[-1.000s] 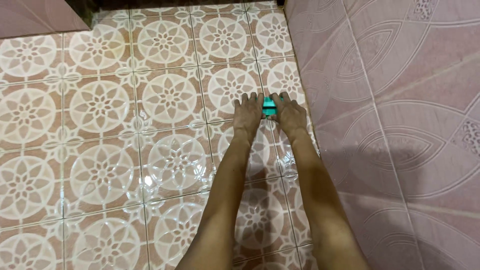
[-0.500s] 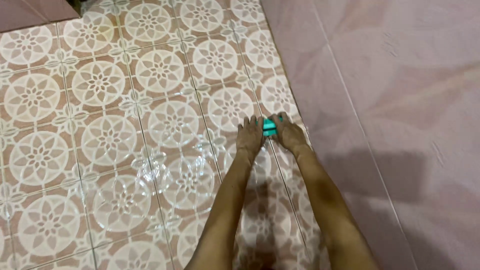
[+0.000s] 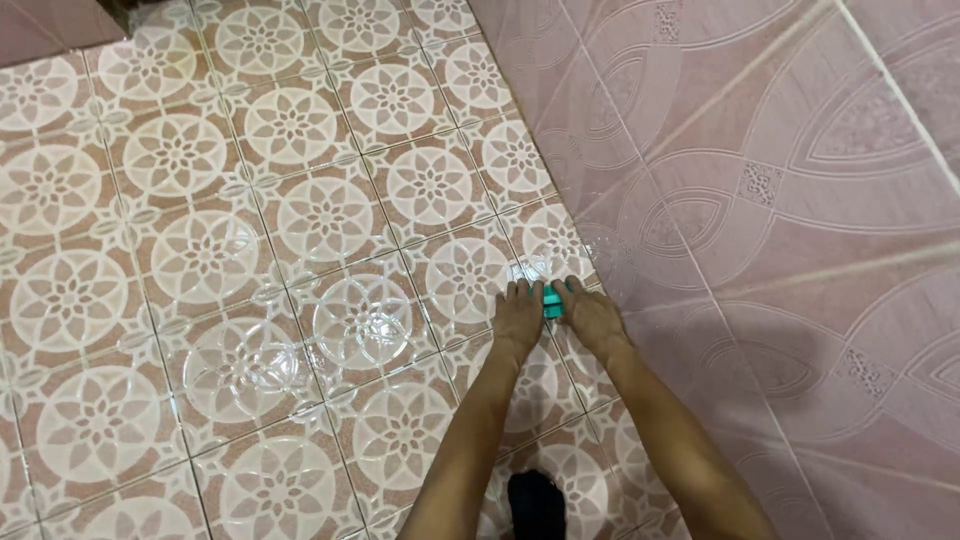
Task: The person scrubs a tiled bathroom floor using a teal sponge, moving systematically across the surface and along the base of the walls. They then rinse the sponge in a green bucket.
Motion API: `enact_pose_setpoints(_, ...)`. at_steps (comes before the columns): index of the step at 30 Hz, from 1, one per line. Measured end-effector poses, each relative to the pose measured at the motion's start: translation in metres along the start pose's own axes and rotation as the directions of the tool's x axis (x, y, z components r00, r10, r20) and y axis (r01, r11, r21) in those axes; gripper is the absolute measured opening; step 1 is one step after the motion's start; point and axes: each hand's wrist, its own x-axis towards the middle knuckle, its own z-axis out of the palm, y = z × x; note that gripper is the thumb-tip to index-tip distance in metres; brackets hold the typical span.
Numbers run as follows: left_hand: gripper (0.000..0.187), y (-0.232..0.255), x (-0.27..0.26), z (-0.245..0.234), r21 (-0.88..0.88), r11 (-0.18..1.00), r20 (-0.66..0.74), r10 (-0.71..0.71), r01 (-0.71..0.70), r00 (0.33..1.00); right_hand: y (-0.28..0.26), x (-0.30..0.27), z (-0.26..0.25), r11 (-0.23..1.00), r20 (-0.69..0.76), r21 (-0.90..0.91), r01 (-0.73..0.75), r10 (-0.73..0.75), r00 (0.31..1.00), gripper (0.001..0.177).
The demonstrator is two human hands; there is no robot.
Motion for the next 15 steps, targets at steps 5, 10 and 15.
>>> enact_pose_setpoints(5, 0.05, 0.002, 0.034, 0.006, -0.038, 0.998, -0.062, -0.044, 0.042, 0.997, 0.007, 0.025, -0.021, 0.998, -0.029, 0.03, -0.049, 0.05, 0.998, 0.056)
enact_pose_setpoints(10, 0.049, -0.017, 0.091, -0.015, -0.075, 0.994, -0.133, -0.092, 0.083, 0.987, 0.027, 0.091, -0.041, 0.989, -0.055, 0.146, -0.038, 0.047, 0.997, 0.052)
enact_pose_setpoints(15, 0.053, -0.054, 0.172, -0.046, -0.003, 0.992, -0.286, -0.125, 0.129, 0.95, 0.035, 0.183, -0.087, 0.962, -0.123, 0.271, -0.018, 0.054, 0.991, 0.064)
